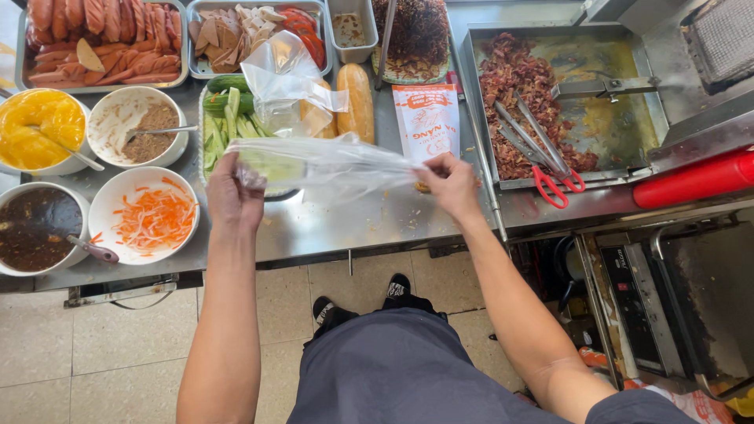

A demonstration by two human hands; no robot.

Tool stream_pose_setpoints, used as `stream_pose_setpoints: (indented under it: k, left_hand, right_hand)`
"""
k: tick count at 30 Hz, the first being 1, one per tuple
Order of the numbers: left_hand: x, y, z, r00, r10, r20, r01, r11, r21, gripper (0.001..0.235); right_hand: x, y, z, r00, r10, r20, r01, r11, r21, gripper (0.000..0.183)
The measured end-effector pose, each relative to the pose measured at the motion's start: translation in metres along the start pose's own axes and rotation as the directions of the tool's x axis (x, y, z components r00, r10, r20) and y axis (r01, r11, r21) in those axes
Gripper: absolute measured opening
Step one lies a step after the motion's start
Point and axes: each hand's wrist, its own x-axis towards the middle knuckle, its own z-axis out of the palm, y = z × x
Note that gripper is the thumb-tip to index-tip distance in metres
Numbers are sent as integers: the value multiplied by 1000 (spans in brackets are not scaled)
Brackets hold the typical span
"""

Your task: The person assembles multiple baguette sandwiches by filling them with sliced meats, pickled vegetables, and sauces. They use tongs to handle the ingredients and a toaster to warm the bread. The sandwiches are then wrapped in paper and placed into plastic bags for takeaway.

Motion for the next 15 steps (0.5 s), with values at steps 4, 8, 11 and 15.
stream_pose_setpoints:
  k: [4,8,11,15]
  left_hand:
    - [-22,-35,48,839,464,286,-496,433,753,41]
    - [-70,-67,87,558,328,762,-723,-258,641,31]
    - [-72,-46,76,399,314,861,-618,-602,506,24]
    - [-59,4,45,624,463,630,-408,-495,767,23]
  right_hand:
    - [-26,-46,30,804,-594,34,562,739,-373,103]
    - [-17,-80,67,850,-524,-54,503,838,-210,83]
    - [35,-57,58,927,-351,-132,310,915,-258,61]
    - [73,-19,24,866,-469,-174,390,851,-352,51]
